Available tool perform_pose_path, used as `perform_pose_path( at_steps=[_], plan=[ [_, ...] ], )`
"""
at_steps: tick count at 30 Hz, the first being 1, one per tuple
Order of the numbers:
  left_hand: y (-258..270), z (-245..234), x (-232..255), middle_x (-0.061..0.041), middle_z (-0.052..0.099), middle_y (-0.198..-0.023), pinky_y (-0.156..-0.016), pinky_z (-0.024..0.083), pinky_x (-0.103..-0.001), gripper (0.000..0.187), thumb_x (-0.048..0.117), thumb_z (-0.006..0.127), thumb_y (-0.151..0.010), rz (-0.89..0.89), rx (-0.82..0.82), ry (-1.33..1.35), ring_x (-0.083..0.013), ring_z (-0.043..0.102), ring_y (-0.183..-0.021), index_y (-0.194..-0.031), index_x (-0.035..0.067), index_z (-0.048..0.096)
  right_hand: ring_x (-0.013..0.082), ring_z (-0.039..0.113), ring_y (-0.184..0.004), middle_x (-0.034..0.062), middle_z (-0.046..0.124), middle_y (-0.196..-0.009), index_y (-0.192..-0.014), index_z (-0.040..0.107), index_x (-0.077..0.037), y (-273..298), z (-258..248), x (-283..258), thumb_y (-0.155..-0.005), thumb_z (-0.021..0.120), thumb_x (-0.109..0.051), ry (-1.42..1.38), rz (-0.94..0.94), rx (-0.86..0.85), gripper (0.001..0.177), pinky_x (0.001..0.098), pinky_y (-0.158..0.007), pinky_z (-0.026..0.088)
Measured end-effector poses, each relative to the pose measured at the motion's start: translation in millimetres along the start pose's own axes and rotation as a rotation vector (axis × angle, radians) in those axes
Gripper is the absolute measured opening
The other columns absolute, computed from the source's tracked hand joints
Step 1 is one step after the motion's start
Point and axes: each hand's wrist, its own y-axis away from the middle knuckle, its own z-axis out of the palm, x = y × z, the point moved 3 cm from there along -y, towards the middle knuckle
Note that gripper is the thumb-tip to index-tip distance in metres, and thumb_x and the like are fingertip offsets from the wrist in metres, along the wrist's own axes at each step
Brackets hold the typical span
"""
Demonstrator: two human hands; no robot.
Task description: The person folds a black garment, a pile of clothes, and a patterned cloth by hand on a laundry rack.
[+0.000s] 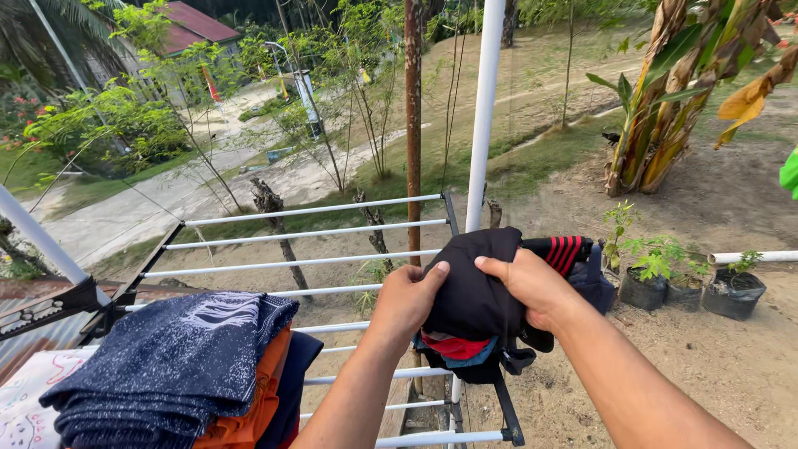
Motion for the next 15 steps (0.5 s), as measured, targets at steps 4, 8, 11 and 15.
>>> perform_pose_path(
  at_steps=[4,8,11,15],
  plan=[
    [-8,2,-18,-0.02,0.077,-0.097,-0.074,0.058,-0.039,0.063,0.046,0.079,-0.078,-0.084,0.029,-0.087,-0.0266,0.072,-0.087,-0.107,-0.009,0.071,0.0204,0.073,-0.093,0.0148,0.08,-0.11,-0.114,0.075,0.004,0,-6,13,-0.088,0.075,-0.02,0.321,-0.17,0.042,0.035,0.0366,-0.085,0.058],
    [-15,2,-35,-0.024,0.076,-0.113,-0.086,0.06,-0.039,0.075,0.046,0.081,-0.076,-0.293,-0.089,0.095,-0.029,0.076,-0.099,-0.121,-0.012,0.066,0.0205,0.07,-0.101,0.0101,0.078,-0.117,-0.125,0.073,-0.007,9,-13,33,-0.08,0.076,-0.047,0.205,0.145,0.03,0.06,0.0377,-0.089,0.052],
    [-17,3,-44,-0.023,0.073,-0.127,-0.094,0.058,-0.041,0.089,0.059,0.081,-0.066,-0.439,-0.227,0.203,-0.0322,0.074,-0.112,-0.126,-0.004,0.066,0.0234,0.069,-0.101,0.011,0.078,-0.117,-0.13,0.071,-0.013,25,-14,51,-0.074,0.071,-0.065,0.056,0.543,0.061,0.077,0.0445,-0.086,0.049],
    [-19,-1,-39,-0.03,0.05,-0.147,-0.108,0.042,-0.061,0.129,0.086,0.07,-0.066,-0.472,-0.213,-0.201,-0.0457,0.052,-0.135,-0.153,-0.003,0.034,0.0228,0.074,-0.102,0.0108,0.08,-0.116,-0.126,0.073,-0.008,26,-11,63,-0.07,0.079,-0.059,-0.197,0.526,0.006,0.076,0.0418,-0.088,0.057]
  ],
)
